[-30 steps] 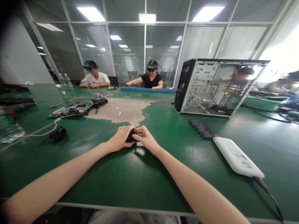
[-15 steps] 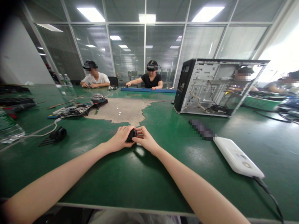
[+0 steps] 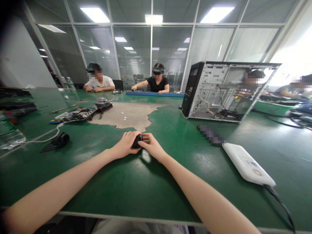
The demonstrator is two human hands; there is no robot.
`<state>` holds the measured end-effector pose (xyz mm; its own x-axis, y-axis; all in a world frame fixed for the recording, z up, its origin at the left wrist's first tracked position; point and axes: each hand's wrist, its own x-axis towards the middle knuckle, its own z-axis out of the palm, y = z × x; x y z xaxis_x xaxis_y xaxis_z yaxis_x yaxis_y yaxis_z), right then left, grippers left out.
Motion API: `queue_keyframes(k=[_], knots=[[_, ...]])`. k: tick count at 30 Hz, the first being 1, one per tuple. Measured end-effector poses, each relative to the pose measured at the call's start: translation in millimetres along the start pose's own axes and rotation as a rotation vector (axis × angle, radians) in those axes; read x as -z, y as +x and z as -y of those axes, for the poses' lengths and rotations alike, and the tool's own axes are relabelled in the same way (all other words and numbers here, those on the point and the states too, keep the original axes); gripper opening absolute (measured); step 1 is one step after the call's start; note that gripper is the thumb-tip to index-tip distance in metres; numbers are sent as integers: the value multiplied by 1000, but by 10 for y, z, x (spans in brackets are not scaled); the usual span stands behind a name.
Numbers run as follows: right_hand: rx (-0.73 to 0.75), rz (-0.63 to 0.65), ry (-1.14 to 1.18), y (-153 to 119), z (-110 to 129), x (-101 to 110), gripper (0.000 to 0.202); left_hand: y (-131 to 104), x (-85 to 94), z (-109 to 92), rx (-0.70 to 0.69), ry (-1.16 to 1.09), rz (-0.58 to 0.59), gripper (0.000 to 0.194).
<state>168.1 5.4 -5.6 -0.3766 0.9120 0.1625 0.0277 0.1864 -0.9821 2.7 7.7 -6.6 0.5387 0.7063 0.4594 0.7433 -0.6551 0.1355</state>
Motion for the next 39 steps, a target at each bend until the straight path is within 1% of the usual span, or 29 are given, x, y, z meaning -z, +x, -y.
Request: queue_keyframes(k=[3,7,10,14,16,20,22,23,25,29,33,39], knots=[[2,2,-25,7,-3,5,31,-1,8,-4,-3,-2,0,57],[17,36,30,-1,-14,9,34,-3,12,-7,-2,-2,5,57],[24,15,59,-10,-13,8,32,-3,7,-4,-4,-1,8,58],[23,-6,40,-6,-16,-1,29,-2,6,-4,1,-13,-2,56],[14,-36,10,0,-30,-6,31,-3,13,-8,4,-15,-2,55],[15,-172,-51,11,-71,2,35,-5,30,-14,9,-21,5,54],[25,-199,-62,14,-77,10,34,-5,31,-15,10,-23,6,55],[27,-190,-62,17,-74,13,33,-5,29,-16,11,-21,6,56],[31,-118,-48,27,-60,13,32,-5,21,-20,9,-15,2,56],[-3,-28,-35,75,-52,10,34,-11,5,-32,1,0,-10,56],[-21,-22,-22,114,-70,18,35,-17,0,-39,-6,4,-14,56],[46,-28,-99,68,-47,-1,27,-23,12,-40,5,-6,-19,55]])
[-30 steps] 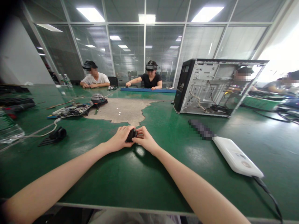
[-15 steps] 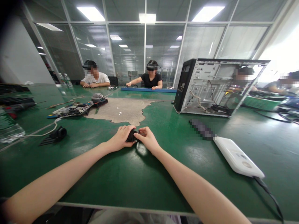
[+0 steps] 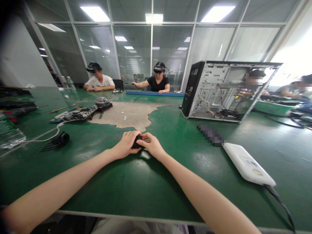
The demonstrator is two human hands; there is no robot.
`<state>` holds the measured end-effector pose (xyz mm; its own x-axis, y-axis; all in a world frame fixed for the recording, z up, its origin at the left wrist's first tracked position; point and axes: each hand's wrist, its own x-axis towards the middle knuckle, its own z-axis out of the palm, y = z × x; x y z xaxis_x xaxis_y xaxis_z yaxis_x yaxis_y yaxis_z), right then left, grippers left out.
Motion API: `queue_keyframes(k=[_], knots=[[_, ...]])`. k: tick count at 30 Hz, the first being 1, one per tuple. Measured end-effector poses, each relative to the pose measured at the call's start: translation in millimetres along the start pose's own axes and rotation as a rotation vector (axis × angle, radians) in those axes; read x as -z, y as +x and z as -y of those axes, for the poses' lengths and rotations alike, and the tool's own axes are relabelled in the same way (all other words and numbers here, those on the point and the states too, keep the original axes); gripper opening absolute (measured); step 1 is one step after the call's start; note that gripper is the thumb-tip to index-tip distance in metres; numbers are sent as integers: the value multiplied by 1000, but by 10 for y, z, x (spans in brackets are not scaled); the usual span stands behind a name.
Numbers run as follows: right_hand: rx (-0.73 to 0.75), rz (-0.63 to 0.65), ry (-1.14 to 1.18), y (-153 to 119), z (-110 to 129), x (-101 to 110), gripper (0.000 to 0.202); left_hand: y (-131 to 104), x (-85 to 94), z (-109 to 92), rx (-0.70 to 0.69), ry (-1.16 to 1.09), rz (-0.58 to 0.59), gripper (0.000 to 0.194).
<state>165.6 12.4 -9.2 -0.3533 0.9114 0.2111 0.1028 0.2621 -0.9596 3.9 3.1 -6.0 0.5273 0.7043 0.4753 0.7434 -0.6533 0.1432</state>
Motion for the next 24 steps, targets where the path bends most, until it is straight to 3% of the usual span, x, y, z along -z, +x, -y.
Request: queue_keyframes(k=[7,18,24], knots=[[72,-7,-39,-54,-63,-40,24,-3,12,-11,9,-8,4,55],[-13,24,39,-9,-30,-13,30,11,3,5,12,-8,19,56],[32,79,79,-35,-35,-2,29,15,7,-1,21,-16,21,55]])
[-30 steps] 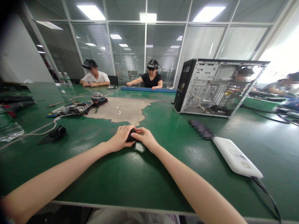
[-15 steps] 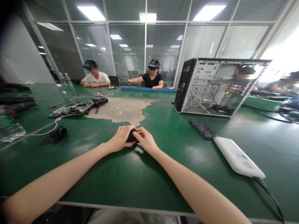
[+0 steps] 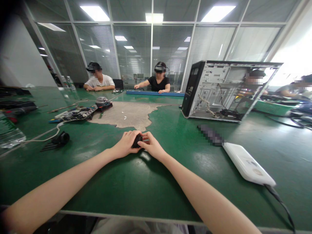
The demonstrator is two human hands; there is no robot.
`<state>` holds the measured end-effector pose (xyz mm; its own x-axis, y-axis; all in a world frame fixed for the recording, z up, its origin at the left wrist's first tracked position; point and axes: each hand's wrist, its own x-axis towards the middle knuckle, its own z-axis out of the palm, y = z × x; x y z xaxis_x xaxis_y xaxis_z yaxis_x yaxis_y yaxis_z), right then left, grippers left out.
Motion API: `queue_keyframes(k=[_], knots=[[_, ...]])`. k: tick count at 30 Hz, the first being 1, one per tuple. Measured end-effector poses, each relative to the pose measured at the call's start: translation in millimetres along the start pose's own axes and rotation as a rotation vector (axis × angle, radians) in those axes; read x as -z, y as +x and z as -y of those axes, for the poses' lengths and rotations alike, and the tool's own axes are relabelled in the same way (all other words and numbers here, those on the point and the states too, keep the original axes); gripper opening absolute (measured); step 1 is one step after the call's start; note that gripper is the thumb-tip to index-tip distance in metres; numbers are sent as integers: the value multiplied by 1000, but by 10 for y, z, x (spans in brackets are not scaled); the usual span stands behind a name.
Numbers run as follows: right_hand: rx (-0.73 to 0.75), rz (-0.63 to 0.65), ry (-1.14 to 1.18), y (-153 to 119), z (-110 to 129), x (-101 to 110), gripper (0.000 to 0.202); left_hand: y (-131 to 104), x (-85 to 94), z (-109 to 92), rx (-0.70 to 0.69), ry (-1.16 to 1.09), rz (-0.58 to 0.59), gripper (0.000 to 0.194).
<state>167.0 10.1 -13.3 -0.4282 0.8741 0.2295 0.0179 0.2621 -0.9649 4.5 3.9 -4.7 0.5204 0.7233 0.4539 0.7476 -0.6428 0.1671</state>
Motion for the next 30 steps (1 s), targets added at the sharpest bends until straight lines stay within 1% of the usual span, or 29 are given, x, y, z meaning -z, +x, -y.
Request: queue_keyframes(k=[3,7,14,17,20,23,26,30], knots=[[22,22,13,-17,8,-9,29,2,-3,4,0,3,3,56],[22,-18,21,-14,21,-26,23,-1,-2,13,-8,10,-3,56],[-39,-68,1,-8,47,-25,29,2,-3,12,-4,22,2,55],[-51,-56,-23,-9,55,-11,28,2,-4,12,-6,29,1,55],[-26,-10,-3,-7,36,2,26,-1,-3,13,-11,34,-1,55],[29,8,21,-4,3,5,29,-1,-5,17,-12,34,0,56],[66,5,31,-2,-4,-5,26,1,-11,20,-10,31,-4,56],[56,-15,31,-3,27,-14,22,2,-17,20,-4,16,-13,55]])
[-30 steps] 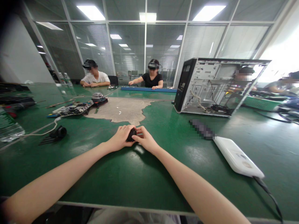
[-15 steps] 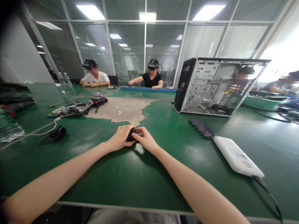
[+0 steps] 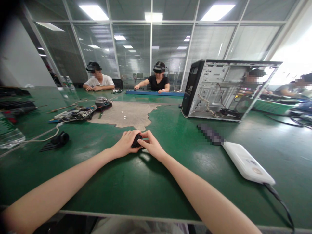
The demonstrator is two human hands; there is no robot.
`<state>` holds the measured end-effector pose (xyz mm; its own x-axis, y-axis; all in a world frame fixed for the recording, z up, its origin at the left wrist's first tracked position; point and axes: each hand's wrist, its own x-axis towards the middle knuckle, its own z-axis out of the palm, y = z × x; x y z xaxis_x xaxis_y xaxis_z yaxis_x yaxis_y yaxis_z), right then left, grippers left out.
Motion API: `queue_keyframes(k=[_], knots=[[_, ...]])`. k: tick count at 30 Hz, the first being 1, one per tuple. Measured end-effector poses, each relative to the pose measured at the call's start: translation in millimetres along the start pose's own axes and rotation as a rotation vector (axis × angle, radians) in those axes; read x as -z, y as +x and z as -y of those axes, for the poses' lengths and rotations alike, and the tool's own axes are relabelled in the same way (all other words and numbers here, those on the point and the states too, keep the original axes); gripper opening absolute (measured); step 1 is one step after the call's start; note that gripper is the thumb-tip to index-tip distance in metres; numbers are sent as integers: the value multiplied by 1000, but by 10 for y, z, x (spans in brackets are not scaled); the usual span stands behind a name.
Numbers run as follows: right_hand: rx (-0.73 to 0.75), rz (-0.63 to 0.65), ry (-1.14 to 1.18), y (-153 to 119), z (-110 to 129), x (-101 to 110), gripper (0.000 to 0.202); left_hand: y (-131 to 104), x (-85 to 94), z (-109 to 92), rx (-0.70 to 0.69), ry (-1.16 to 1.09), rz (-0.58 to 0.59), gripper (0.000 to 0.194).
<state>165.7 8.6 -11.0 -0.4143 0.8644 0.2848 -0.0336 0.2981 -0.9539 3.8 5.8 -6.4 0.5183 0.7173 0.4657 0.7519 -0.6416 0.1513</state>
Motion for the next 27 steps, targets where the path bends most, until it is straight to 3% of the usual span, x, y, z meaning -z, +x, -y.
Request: queue_keyframes(k=[9,17,27], knots=[[-87,-21,-8,-4,36,1,29,4,7,-1,0,-1,7,55],[-20,14,28,-4,-17,26,28,0,6,2,-1,1,7,54],[-68,-10,9,3,8,14,28,1,9,-2,0,-4,0,55]])
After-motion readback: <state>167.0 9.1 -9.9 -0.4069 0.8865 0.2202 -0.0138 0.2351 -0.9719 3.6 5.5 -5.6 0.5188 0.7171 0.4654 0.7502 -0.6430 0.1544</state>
